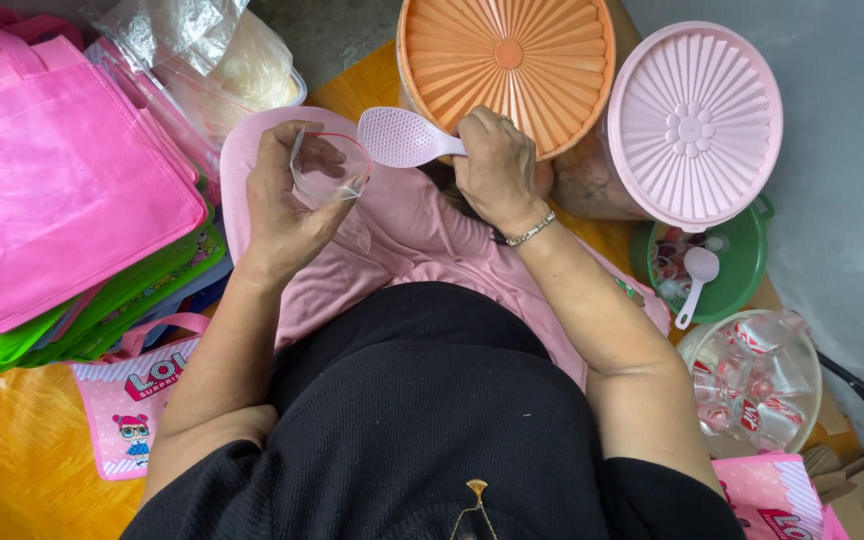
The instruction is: A person is sitting on the floor, filling small plastic bags with various snacks like orange sticks and macaroni-shaped treats, then placing them into larger pink gift bags.
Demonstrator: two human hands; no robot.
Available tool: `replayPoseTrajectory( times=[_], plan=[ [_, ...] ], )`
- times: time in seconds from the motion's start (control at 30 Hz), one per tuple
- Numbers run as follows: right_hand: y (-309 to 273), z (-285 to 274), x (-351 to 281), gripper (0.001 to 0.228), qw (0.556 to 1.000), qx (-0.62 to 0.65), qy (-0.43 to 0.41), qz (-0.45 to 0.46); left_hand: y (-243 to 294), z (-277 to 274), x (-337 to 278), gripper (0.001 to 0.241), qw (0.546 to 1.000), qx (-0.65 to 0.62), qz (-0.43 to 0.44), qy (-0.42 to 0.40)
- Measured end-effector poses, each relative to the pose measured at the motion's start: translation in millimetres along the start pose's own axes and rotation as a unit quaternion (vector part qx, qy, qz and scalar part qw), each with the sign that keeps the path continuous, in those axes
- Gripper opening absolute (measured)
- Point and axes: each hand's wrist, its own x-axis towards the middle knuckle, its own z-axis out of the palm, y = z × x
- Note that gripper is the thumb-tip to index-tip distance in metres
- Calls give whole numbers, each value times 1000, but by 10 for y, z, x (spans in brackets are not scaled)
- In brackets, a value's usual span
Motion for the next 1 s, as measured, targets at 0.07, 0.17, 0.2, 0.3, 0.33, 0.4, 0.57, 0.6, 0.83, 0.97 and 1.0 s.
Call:
replayPoseTrajectory(
  times=[0.07, 0.17, 0.2, 0.3, 0.33, 0.4, 0.57, 0.6, 0.83, 0.97, 1.0],
  plan=[
    [28, 37, -51, 6, 1000, -4, 23, -10, -31, 6, -13, 46, 1000, 2, 0, 6],
    [-203, -449, 189, 9, 995, 72, 65, -18, 121, 30, 38, 39, 999, 37, 5, -26],
    [-164, -530, 226, 9, 995, 73, 64, -17, 118, 34, 28, 39, 999, 38, 4, -27],
    [-24, -864, 324, 17, 978, 190, 81, 0, 122, 62, 39, 39, 998, 42, 9, -35],
    [17, -1014, 353, 13, 973, 205, 104, 9, 131, 63, 42, 40, 999, 38, 6, -36],
    [93, -1365, 336, 10, 967, 219, 126, 19, 136, 67, 39, 40, 999, 33, 1, -37],
    [318, -2015, -2, 6, 989, 59, 127, 50, 108, 71, 40, 38, 999, 24, 6, -32],
    [410, -1959, -75, 6, 989, 56, 129, 50, 101, 84, 52, 38, 999, 22, 10, -33],
    [1034, -1284, -868, 8, 982, -146, 31, 116, 63, 131, 45, 40, 998, 21, 2, -59],
    [1035, -1119, -1053, 6, 979, -136, -8, 152, 50, 177, 75, 40, 997, 37, 21, -62],
    [977, -1157, -1023, 6, 979, -135, -8, 153, 44, 189, 72, 40, 997, 37, 20, -63]
  ],
)
